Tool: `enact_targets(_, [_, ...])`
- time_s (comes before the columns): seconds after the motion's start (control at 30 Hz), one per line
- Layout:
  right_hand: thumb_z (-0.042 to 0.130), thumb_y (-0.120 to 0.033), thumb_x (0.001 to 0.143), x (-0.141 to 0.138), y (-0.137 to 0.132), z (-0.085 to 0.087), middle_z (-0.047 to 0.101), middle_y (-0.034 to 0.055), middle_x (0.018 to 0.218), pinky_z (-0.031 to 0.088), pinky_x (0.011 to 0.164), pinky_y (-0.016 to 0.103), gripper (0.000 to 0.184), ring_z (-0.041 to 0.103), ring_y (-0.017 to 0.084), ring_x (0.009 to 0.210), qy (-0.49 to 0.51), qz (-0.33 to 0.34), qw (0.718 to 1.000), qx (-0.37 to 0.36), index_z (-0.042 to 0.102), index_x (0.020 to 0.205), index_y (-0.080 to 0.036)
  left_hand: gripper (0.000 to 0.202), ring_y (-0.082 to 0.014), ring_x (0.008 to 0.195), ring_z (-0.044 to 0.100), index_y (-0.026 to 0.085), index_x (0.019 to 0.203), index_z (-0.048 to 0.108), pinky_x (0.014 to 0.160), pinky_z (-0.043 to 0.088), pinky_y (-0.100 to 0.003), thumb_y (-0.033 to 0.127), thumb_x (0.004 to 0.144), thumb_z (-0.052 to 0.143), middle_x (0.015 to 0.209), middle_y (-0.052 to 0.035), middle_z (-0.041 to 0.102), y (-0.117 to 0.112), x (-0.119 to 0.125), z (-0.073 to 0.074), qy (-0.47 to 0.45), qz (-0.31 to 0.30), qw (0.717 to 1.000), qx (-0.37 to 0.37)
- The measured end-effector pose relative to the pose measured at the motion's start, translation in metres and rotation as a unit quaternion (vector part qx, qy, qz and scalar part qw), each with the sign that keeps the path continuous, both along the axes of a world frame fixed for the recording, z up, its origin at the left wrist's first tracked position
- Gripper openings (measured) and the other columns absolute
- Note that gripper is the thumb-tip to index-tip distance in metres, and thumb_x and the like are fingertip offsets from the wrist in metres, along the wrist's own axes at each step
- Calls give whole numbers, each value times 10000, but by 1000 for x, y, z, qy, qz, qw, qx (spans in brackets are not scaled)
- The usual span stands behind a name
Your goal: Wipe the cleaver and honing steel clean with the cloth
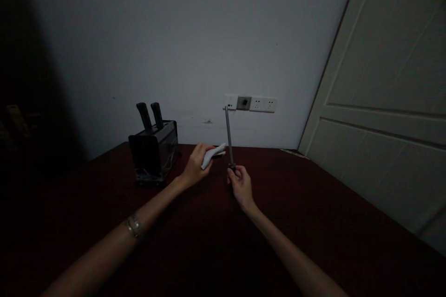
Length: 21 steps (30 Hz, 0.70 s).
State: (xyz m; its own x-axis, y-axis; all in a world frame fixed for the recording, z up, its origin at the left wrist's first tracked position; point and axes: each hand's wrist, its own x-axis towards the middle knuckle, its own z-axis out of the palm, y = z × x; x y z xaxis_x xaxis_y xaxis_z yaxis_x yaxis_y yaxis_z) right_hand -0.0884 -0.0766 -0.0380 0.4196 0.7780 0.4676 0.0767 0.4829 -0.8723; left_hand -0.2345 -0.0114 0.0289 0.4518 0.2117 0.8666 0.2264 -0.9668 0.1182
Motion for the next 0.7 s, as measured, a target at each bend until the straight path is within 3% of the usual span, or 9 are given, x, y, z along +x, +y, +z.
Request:
enact_targets(0.17, [559,-341,759,-6,-2,-2,518,-42,625,363,470,205,187,474,89,514,-3,11,1000,2,474,836,-193,375,-227,941,482,126,1131,441,778,435,-360,118,758,477,1021,-126,540,-7,8,-2,69,-37,985,151])
enact_targets(0.23, [552,-318,762,-5,-3,-1,530,-31,652,375,486,208,169,484,92,537,0,18,1000,6,477,844,-190,379,-231,949,484,117,1139,440,778,436,-359,132,762,479,1024,-135,549,-12,12,-5,101,-61,979,168])
enact_targets(0.33, [567,-308,749,-3,-6,2,537,-27,665,371,484,205,179,481,90,543,12,28,999,12,482,848,-185,383,-226,954,483,112,1123,446,789,434,-361,125,743,489,1008,-136,547,-16,16,-9,95,-83,986,109])
enact_targets(0.53, [593,-360,732,0,-10,11,493,-54,557,336,434,199,218,428,74,457,28,57,998,14,512,814,-175,253,-165,872,530,163,989,475,757,441,-295,82,751,451,918,-65,535,-17,18,-14,-13,-100,994,-48])
enact_targets(0.7, [546,-397,775,0,-12,15,524,-26,602,366,443,209,227,460,81,475,22,90,995,28,530,780,-171,267,-154,863,540,171,978,485,761,429,-275,67,734,450,912,-47,543,-11,11,-14,-2,-90,993,-78])
